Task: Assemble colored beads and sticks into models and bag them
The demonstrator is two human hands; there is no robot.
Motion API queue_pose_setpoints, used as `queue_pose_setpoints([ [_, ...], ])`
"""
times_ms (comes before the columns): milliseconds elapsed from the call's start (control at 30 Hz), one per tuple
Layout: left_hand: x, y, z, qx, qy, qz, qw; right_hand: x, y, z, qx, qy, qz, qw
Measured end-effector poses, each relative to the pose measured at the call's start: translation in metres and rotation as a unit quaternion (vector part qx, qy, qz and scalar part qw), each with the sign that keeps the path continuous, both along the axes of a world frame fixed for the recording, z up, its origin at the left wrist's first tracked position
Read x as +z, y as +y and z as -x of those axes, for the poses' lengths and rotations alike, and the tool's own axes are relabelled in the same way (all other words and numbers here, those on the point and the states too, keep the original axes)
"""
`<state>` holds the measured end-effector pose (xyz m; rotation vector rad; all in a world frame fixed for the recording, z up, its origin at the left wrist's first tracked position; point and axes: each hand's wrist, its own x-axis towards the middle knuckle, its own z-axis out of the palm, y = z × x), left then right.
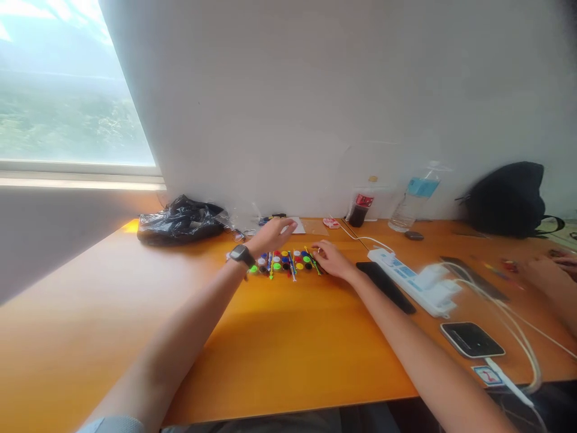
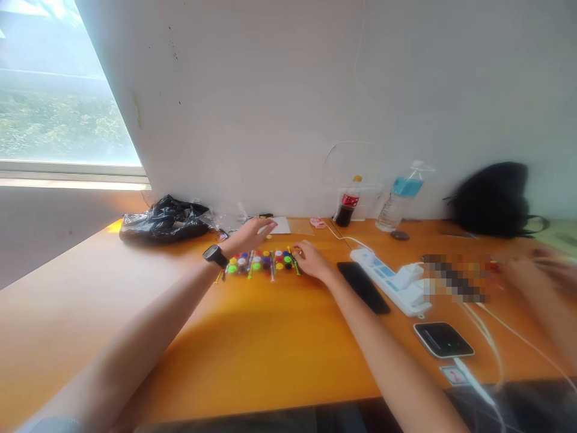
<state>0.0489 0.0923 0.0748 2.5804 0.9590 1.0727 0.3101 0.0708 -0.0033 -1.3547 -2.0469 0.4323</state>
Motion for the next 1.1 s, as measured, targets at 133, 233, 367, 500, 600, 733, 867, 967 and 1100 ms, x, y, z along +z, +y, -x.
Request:
queue_pose_setpoints([
  [133, 0.025, 0.006, 0.039, 0.049, -0.082, 0.049, 0.994, -0.008, -0.003, 0.013, -0.019, 0.041, 0.009, 0.999],
  [233, 0.019, 0.004, 0.071, 0.077, -0.115, 0.082, 0.987, -0.015, -0.009, 0.024, -0.035, 0.060, 0.023, 0.997],
  [367, -0.012, -0.015, 0.117, 0.097, -0.035, 0.101, 0.989, -0.016, -0.016, 0.035, -0.053, 0.067, 0.028, 0.996],
  [500, -0.048, -0.042, 0.161, 0.132, 0.019, 0.107, 0.985, -0.004, -0.017, 0.034, -0.069, 0.060, 0.015, 0.996],
  [600, -0.069, -0.058, 0.186, 0.167, 0.040, 0.115, 0.978, 0.011, -0.018, 0.028, -0.062, 0.044, 0.008, 0.997],
  [733, -0.082, -0.069, 0.198, 0.154, 0.063, 0.107, 0.980, 0.026, -0.028, 0.016, -0.045, -0.014, -0.033, 0.998],
  [867, -0.084, -0.067, 0.196, 0.132, 0.079, 0.088, 0.984, 0.023, -0.049, 0.000, -0.075, -0.104, -0.083, 0.988],
  [967, -0.085, -0.063, 0.197, 0.118, 0.086, 0.082, 0.986, 0.018, -0.064, -0.009, -0.123, -0.186, -0.095, 0.970],
  [1100, -0.087, -0.062, 0.201, 0.114, 0.098, 0.078, 0.986, 0.022, -0.078, -0.024, -0.268, -0.330, -0.032, 0.905],
])
